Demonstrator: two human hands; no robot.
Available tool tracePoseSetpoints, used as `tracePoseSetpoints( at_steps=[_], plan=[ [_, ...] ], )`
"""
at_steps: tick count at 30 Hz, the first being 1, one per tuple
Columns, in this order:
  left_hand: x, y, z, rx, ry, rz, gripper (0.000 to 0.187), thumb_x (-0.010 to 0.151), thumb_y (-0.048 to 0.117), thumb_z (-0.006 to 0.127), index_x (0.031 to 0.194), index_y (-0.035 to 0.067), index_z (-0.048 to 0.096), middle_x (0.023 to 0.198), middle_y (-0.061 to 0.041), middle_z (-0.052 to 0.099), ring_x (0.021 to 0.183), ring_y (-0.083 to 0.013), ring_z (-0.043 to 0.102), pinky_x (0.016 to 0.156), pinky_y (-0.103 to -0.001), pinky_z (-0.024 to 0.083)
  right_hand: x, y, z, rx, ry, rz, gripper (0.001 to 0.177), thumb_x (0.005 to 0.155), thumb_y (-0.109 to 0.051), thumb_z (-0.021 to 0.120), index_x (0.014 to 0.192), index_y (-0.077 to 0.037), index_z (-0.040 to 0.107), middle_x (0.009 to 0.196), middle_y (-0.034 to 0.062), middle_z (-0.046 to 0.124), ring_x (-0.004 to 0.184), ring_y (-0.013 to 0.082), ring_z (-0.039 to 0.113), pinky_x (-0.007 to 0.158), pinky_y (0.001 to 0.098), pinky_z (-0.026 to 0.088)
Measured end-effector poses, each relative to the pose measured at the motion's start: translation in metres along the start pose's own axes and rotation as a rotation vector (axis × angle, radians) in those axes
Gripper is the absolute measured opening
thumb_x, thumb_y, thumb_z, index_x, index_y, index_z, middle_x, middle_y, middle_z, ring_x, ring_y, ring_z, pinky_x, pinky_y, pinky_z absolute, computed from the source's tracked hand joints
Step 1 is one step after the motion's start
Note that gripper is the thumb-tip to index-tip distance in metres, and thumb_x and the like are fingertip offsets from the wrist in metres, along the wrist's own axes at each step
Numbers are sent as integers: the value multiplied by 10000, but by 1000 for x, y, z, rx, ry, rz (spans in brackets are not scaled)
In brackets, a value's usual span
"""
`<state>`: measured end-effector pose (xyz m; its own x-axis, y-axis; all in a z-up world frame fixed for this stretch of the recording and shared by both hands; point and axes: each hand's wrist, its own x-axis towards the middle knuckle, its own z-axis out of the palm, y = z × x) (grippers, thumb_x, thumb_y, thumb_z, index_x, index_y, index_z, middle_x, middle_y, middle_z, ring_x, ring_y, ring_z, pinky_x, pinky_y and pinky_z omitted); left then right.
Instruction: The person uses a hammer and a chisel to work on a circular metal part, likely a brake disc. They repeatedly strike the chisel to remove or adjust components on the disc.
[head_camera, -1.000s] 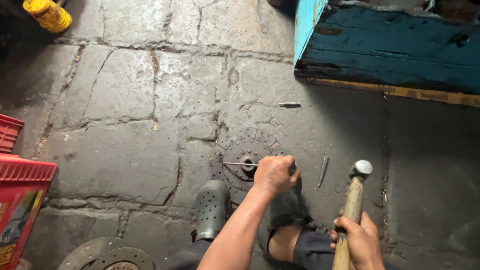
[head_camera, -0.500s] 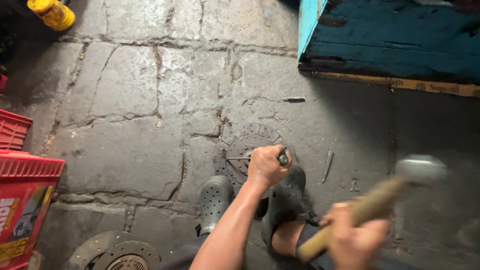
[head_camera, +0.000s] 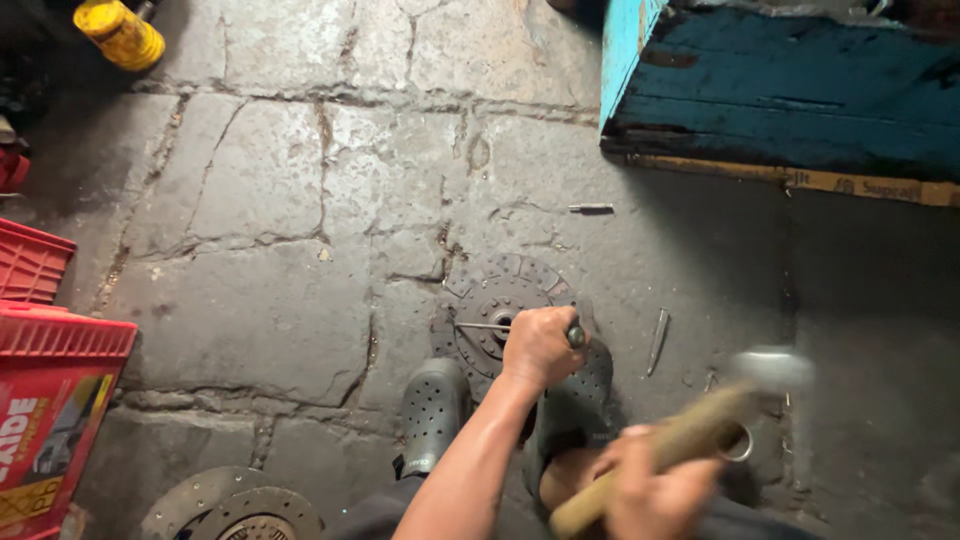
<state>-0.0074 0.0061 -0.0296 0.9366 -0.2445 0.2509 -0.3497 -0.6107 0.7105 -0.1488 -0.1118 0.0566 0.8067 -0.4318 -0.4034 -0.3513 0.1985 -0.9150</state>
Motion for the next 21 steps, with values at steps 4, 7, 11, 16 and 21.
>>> tracePoseSetpoints(
  at_steps=[4, 7, 11, 16, 21],
  plan=[
    [-7, 1, 3, 1, -80, 12, 156, 672, 176, 724, 733, 69, 628, 761, -164, 694, 792, -389, 693, 684, -491, 539, -8, -1, 14, -256, -292, 455, 481, 825, -56, 723, 1182, -82, 401, 613, 164, 547, 438, 249, 552, 391, 401, 464],
    [1, 4, 11, 55, -109, -37, 181, 638, 205, 740, 722, 72, 651, 766, -180, 710, 759, -390, 701, 687, -498, 554, 11, -26, -22, -268, -216, 484, 394, 845, -100, 732, 1145, -41, 483, 624, 144, 558, 449, 231, 543, 389, 389, 448],
    [7, 3, 18, 100, -107, -49, 156, 728, 212, 724, 713, 70, 661, 756, -186, 709, 750, -397, 701, 710, -506, 560, 15, -18, -31, 63, 104, -61, 357, 851, -72, 655, 1136, -42, 441, 730, 84, 578, 486, 198, 575, 402, 355, 503],
    [2, -10, 27, 86, -115, -21, 127, 736, 199, 695, 733, 76, 662, 796, -168, 716, 770, -389, 709, 714, -504, 567, 12, 20, 5, -142, -253, 67, 279, 807, -40, 708, 1027, -7, 539, 683, 122, 593, 470, 233, 588, 395, 361, 487],
    [-16, -1, 37, 139, -256, -10, 87, 742, 175, 693, 766, 91, 689, 816, -173, 721, 786, -390, 714, 728, -504, 568, 31, -10, -22, 84, -152, 566, 251, 809, -37, 667, 1015, -41, 525, 635, 122, 536, 451, 245, 531, 372, 389, 442]
  ],
)
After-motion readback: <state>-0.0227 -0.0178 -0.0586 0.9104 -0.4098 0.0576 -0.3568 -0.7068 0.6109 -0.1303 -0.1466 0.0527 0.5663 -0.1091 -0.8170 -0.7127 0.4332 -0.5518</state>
